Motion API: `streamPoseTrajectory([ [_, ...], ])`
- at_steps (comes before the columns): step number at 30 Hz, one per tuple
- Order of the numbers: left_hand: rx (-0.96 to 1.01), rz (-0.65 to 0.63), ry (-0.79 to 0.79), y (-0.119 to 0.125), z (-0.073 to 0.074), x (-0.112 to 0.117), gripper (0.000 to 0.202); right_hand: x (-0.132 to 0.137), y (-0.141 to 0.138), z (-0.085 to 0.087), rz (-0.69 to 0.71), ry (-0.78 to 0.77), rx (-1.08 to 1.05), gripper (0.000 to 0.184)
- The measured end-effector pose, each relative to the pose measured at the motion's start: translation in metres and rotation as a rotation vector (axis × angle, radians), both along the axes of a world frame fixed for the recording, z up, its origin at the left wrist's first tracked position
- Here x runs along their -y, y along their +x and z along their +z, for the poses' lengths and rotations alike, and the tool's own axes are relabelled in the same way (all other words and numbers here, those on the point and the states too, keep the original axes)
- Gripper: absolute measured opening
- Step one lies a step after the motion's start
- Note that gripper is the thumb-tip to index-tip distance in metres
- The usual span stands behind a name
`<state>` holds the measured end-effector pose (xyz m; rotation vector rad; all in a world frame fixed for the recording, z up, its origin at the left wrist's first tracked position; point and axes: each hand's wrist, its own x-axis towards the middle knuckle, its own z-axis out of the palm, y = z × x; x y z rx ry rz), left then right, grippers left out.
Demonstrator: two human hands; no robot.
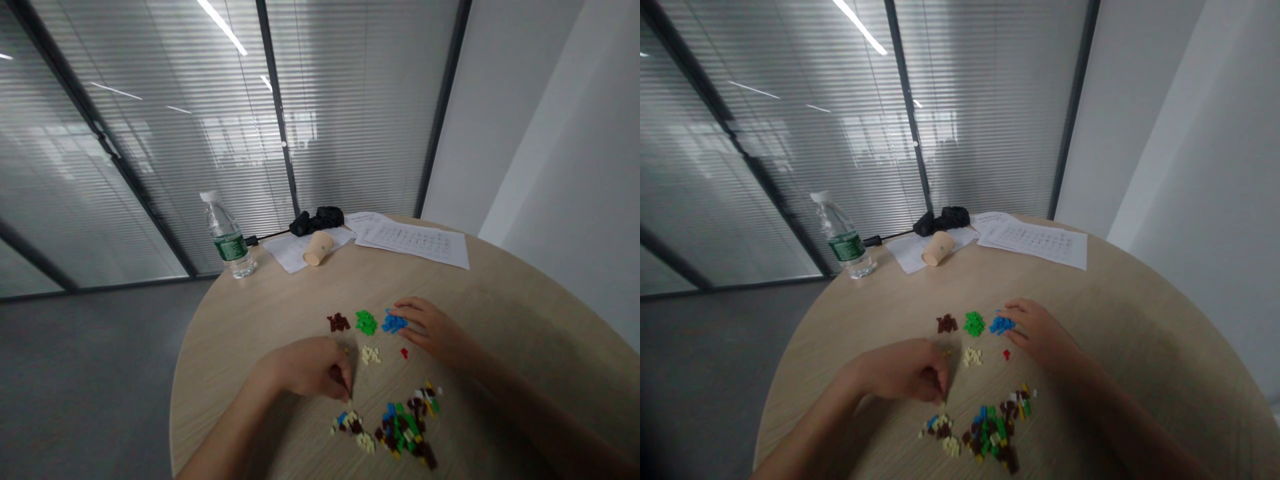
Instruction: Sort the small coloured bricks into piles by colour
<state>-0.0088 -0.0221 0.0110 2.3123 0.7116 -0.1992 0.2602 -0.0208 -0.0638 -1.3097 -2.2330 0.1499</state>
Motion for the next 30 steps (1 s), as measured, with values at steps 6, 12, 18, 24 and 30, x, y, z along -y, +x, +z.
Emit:
streamPoseTrajectory([
  [6, 0.012, 0.042, -0.009, -0.001, -0.001, -0.001, 0.012, 0.006, -0.008, 0.006, -0.041, 0.053, -0.084, 0.028],
  [12, 0.171, 0.079, -0.208, -0.002, -0.002, -0.006, 0.003, 0.033, -0.036, 0.031, 0.135, -0.016, -0.217, 0.018],
  [18, 0.326, 0.1, -0.339, -0.001, -0.005, -0.012, 0.013, 0.063, -0.069, 0.043, 0.234, -0.4, -0.489, 0.014],
  [24, 0.427, 0.202, -0.296, 0.008, -0.009, -0.01, 0.023, 0.061, -0.075, 0.038, 0.12, -0.317, -0.627, 0.002],
  [30, 0.441, 0.331, -0.213, 0.021, -0.015, -0.004, 0.022, 0.053, -0.069, 0.038, 0.029, -0.161, -0.471, 0.007],
])
